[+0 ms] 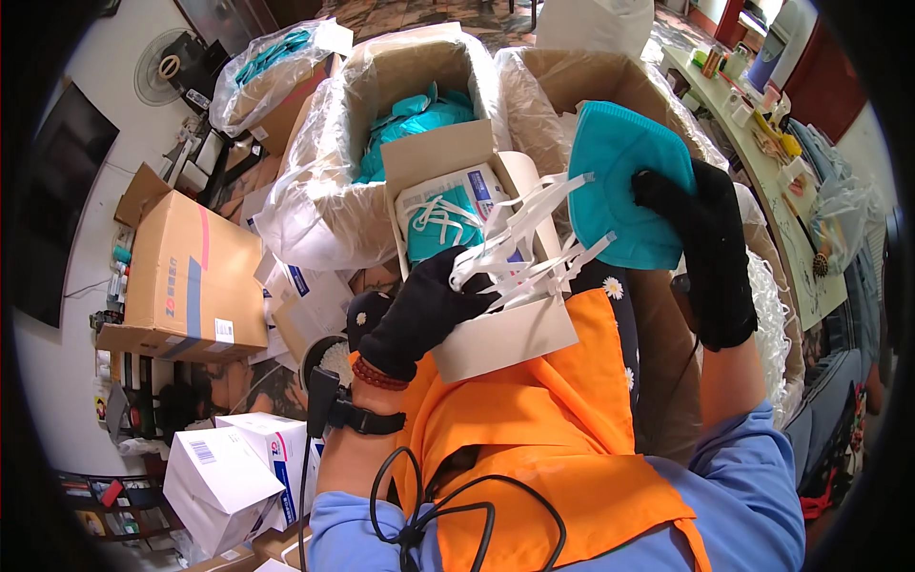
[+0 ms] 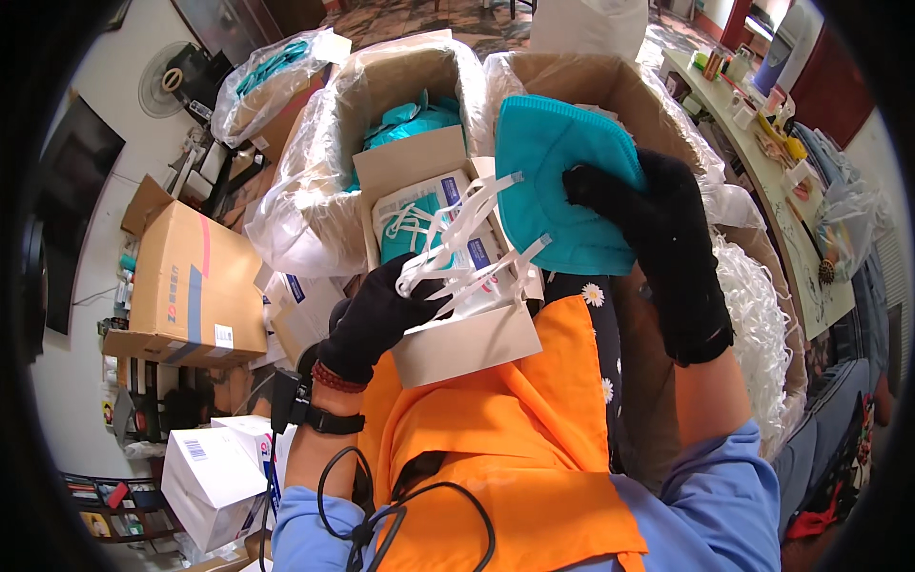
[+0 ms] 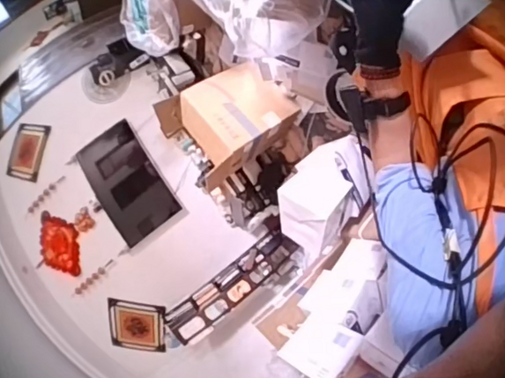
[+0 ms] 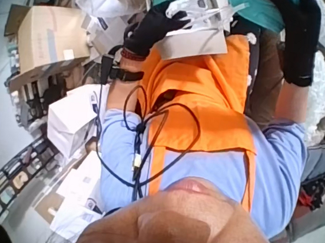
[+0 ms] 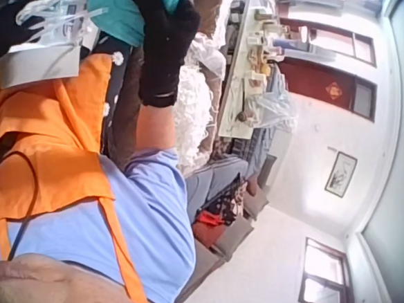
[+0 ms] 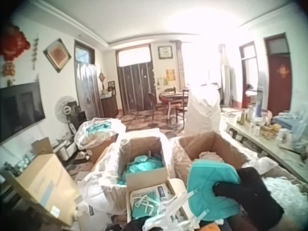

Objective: The person removes paper packets from a small cardboard box and sets them aside. They then take green face masks from a large bin, untangle the straps, and place the masks into the small box.

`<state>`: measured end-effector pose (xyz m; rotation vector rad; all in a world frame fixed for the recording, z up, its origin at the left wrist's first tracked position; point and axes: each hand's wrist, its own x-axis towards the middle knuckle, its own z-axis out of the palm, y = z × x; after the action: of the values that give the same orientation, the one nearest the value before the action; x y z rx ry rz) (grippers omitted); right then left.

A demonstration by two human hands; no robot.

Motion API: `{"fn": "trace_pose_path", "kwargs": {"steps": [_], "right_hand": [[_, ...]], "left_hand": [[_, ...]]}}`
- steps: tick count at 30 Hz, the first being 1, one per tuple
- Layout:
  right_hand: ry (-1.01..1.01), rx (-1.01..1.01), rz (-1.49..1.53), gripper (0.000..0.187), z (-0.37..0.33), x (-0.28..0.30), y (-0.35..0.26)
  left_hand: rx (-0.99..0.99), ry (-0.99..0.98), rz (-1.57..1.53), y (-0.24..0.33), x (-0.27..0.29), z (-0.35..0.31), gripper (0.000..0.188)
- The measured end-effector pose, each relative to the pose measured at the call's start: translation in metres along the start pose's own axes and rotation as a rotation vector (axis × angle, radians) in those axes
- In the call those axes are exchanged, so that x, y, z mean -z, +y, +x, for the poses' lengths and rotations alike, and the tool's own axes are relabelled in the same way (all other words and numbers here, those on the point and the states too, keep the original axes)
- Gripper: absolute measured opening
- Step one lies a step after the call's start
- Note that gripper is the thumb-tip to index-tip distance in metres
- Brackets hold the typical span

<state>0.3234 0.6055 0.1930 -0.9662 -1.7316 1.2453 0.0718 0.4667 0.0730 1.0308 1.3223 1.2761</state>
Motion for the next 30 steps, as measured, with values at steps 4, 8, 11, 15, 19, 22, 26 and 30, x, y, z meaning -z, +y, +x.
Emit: {"fn": "trace_pose_path", "kwargs": {"steps": [4, 8, 11, 15, 19, 22, 26, 30], "right_hand": [[0.003, 0.031, -0.043, 0.023, 0.004, 0.01, 0.001], [-0.09, -0.009, -0.18, 0.023, 0.002, 0.016, 0.005], [-0.041, -0.03, -0.133, 0.023, -0.005, 0.011, -0.003], [0.089, 0.0, 0.005, 0.025, -0.017, 0.009, -0.009], [-0.038, 0.003, 0.022, 0.026, -0.016, 0.01, -0.012], [-0.085, -0.017, -0.025, 0.026, -0.02, 0.005, -0.026], [-0.15, -0.095, -0.038, 0.028, -0.014, 0.001, -0.02], [-0.243, -0.07, -0.145, 0.029, -0.012, 0.0, -0.016]], "left_hand": [[-0.013, -0.023, -0.204, 0.002, 0.008, -0.011, 0.045], [-0.088, -0.096, -0.426, -0.001, 0.022, -0.01, 0.032], [-0.385, 0.037, 0.536, -0.031, 0.046, -0.01, 0.028], [-0.098, -0.091, -0.249, -0.023, 0.044, -0.016, 0.027], [0.254, -0.075, -0.337, -0.01, 0.027, -0.022, 0.05], [-0.024, -0.089, 0.218, -0.004, 0.014, -0.01, 0.087], [-0.397, -0.024, 0.354, 0.018, -0.013, 0.002, 0.083], [-0.383, -0.275, -0.011, 0.041, -0.046, 0.012, 0.064]]}}
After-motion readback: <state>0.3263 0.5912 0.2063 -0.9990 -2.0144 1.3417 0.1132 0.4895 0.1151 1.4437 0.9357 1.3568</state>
